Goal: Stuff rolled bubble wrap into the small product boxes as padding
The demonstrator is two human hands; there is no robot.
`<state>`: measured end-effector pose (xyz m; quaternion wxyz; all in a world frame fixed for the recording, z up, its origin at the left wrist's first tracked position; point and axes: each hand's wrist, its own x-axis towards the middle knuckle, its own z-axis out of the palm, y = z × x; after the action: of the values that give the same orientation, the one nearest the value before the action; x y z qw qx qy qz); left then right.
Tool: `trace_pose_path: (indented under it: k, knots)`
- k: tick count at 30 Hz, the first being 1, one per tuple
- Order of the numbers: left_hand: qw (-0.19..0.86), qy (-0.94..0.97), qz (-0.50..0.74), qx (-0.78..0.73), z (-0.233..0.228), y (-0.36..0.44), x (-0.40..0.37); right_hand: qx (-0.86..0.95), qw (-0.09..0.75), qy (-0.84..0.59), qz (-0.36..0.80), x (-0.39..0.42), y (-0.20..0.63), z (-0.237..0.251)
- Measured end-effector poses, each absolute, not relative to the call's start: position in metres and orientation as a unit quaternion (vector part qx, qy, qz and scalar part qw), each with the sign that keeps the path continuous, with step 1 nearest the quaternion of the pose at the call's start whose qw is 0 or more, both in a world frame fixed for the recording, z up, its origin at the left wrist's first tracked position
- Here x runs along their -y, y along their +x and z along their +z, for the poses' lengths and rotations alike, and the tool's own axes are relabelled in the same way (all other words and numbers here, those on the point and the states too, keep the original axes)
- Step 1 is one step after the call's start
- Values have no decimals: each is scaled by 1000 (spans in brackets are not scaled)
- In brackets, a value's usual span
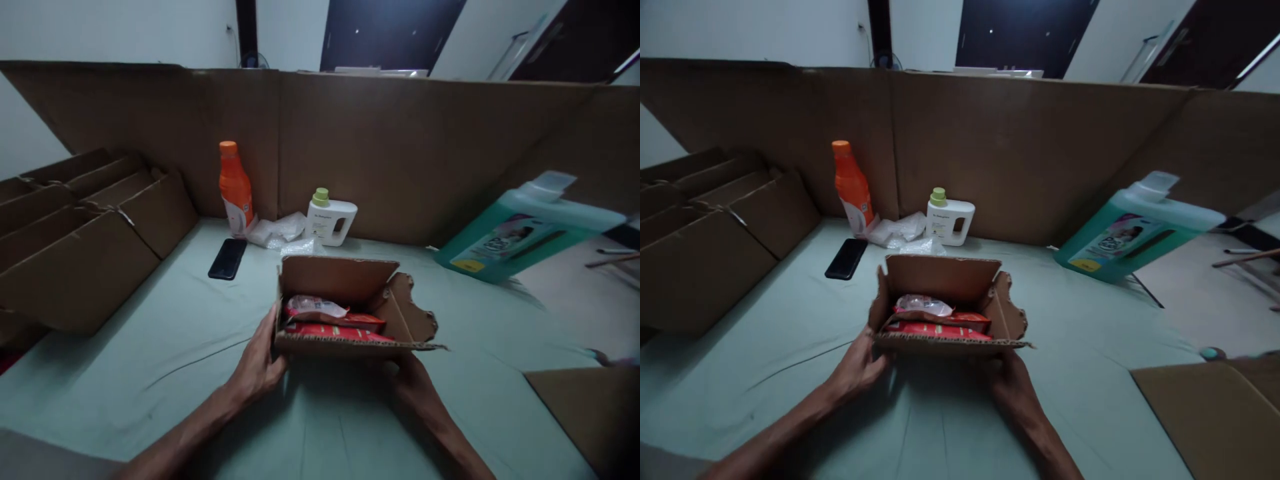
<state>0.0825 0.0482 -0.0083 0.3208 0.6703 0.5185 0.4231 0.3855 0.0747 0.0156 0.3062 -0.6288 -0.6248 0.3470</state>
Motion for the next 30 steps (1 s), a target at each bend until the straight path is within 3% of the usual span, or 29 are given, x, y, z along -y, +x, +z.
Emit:
trace_pose_path:
  k: [6,14,19,25,30]
  knots:
    - [305,712,376,-508,1,84,-128,521,408,-683,309,-103,386,2]
    - [231,637,386,-626,9,61,-220,518,410,-692,293,-106,398,-24]
    - [260,591,427,-633,14,82,-260,520,390,-703,290,-107,400,-27]
    - [385,484,520,-588,29,12,-181,537,383,-694,289,-108,403,-24]
    - [478,377,579,-543,34,-39,-69,572,274,-709,307,-124,378,7]
